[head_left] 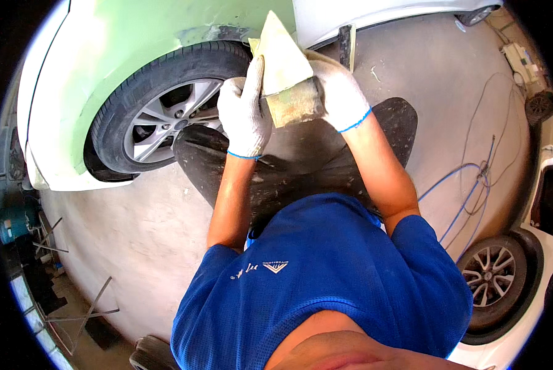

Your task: The person applies a green body filler to the front fender of a white car using a putty knife. They repeatedly scoop filler from a container and spread it over the wheel arch area, smoothing the surface.

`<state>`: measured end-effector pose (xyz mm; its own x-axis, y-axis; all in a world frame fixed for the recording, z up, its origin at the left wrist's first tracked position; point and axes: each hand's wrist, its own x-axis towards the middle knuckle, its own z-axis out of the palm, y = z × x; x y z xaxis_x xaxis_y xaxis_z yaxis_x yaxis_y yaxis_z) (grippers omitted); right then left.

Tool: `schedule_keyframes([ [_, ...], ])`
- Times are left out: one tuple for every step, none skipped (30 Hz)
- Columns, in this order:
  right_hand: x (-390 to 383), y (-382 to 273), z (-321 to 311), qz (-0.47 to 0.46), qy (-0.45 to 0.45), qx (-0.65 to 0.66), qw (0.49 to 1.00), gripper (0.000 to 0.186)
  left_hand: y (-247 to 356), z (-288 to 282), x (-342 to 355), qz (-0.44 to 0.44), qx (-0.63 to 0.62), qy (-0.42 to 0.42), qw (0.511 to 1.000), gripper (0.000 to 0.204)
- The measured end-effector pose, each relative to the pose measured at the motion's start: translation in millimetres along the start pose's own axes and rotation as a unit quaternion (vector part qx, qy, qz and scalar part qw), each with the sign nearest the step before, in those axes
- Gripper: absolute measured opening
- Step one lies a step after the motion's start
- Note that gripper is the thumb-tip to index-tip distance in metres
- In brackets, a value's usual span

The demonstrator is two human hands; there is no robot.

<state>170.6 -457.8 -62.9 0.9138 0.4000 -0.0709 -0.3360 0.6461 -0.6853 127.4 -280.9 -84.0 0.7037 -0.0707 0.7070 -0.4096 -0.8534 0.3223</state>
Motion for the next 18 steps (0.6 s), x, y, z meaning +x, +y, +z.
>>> schedule_keyframes([
  [3, -5, -3, -0.001, -0.011, -0.011, 1.0, 0.037, 4, 0, -3, -0.014, 0.03, -0.006, 0.999, 0.083],
  [5, -9, -6, -0.002, -0.023, -0.024, 0.999, 0.039, 7, 8, -4, 0.001, 0.027, 0.04, 0.999, 0.078],
  [5, -12, -6, -0.012, -0.029, -0.02, 0.999, 0.038, 10, 12, -8, -0.034, 0.012, 0.027, 0.999, 0.076],
  [3, -14, -5, -0.02, -0.022, -0.013, 0.999, 0.038, 12, 15, -13, -0.069, -0.003, 0.014, 0.998, 0.073],
  [1, -18, -2, -0.025, -0.015, -0.01, 1.0, 0.038, 15, 20, -17, -0.082, -0.008, 0.012, 0.997, 0.071],
  [0, -21, 0, -0.03, -0.008, -0.007, 0.999, 0.038, 16, 24, -22, -0.096, -0.012, 0.01, 0.995, 0.069],
  [1, -23, 1, -0.048, -0.02, 0.008, 0.999, 0.034, 12, 31, -28, -0.093, -0.019, 0.007, 0.995, 0.069],
  [1, -27, 0, -0.098, 0.012, -0.037, 0.994, 0.033, 17, 31, -30, -0.138, -0.058, -0.04, 0.988, 0.067],
  [1, -32, 0, -0.144, 0.04, -0.082, 0.985, 0.032, 8, 33, -39, -0.151, -0.092, -0.114, 0.978, 0.065],
  [1, -36, -2, -0.189, 0.065, -0.125, 0.972, 0.031, -4, 39, -48, -0.163, -0.127, -0.186, 0.96, 0.064],
  [1, -42, -4, -0.26, 0.066, -0.242, 0.933, 0.032, -7, 44, -55, -0.272, -0.32, -0.18, 0.89, 0.055],
  [0, -50, -8, -0.331, 0.09, -0.351, 0.871, 0.034, 2, 32, -45, -0.34, -0.363, -0.177, 0.849, 0.037],
  [4, -53, -11, -0.343, 0.11, -0.355, 0.863, 0.034, 9, 16, -33, -0.395, -0.397, -0.164, 0.812, 0.03],
  [5, -56, -13, -0.352, 0.129, -0.36, 0.855, 0.034, 19, -2, -23, -0.451, -0.431, -0.15, 0.767, 0.025],
  [4, -57, -11, -0.349, 0.122, -0.354, 0.859, 0.035, 26, -10, -19, -0.462, -0.467, -0.115, 0.745, 0.022],
  [3, -57, -7, -0.347, 0.115, -0.348, 0.864, 0.037, 12, 0, -35, -0.456, -0.489, -0.125, 0.733, 0.022],
  [6, -55, -3, -0.346, 0.107, -0.339, 0.869, 0.038, 16, -2, -35, -0.444, -0.491, -0.147, 0.735, 0.023],
  [6, -51, -1, -0.332, 0.105, -0.391, 0.852, 0.04, 20, -5, -32, -0.431, -0.492, -0.168, 0.737, 0.025],
])
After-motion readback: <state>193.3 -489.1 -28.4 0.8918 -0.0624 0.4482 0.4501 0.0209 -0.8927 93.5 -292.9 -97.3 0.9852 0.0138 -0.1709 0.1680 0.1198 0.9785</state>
